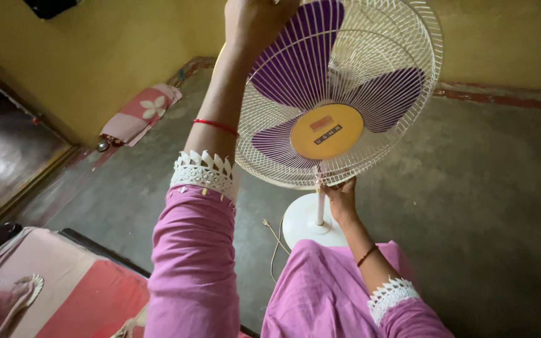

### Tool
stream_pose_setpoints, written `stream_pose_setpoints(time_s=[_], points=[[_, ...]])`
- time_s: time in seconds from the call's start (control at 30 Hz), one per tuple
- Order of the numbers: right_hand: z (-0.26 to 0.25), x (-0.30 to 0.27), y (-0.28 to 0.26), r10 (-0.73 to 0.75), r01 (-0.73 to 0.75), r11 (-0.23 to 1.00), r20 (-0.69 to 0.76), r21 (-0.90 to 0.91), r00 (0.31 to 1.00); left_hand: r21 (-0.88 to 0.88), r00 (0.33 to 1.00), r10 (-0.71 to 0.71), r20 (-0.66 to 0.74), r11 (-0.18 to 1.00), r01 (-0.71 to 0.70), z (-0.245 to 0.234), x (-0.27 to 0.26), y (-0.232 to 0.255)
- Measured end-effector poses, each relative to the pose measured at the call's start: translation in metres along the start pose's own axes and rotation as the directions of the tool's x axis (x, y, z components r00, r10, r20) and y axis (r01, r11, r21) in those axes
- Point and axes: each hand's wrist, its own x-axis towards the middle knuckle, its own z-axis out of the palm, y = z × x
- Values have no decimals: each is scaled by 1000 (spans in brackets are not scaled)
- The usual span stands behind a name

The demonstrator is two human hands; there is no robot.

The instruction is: The person assembles a standing electric fan by attaching the front wire cage to the fan head. They align the cage, rotate it to engage the clips, and secure it in place. The person then places the assembled fan head on a nearby bed.

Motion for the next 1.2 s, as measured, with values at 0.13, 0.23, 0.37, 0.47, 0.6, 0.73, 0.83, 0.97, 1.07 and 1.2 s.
stream_pose_setpoints(time_s=[0.13,0.23,0.37,0.47,0.6,0.73,0.83,0.97,1.07,1.2], points=[[-11,3,-5,159,-167,984,-123,-58,980,-30,988,-138,61,990,140,-23,1,21],[-10,10,-16,85,-77,987,47,-144,995,-4,987,-143,77,990,144,-44,4,31],[-19,12,-21,146,-140,987,83,-75,986,-33,984,-89,154,995,95,-63,5,46],[-35,11,-20,111,-102,986,65,-133,992,-14,963,-163,215,985,170,-70,-7,58],[-51,17,-31,6,22,957,96,-288,995,-46,979,-95,180,993,105,-79,-17,82],[-59,-4,-33,-22,118,885,212,-451,977,-26,937,-233,261,969,248,-74,-15,93],[-51,-5,-40,475,-475,880,-62,20,878,-39,939,-254,231,962,269,-73,-11,108],[-55,7,-78,335,-302,940,278,-158,900,-33,921,-281,271,953,300,-72,-17,117],[-53,11,-111,264,2,859,447,-512,855,-39,914,-285,289,950,308,-71,-18,113],[-35,14,-132,222,360,467,501,-808,836,-22,893,-295,340,947,321,-74,-15,111]])
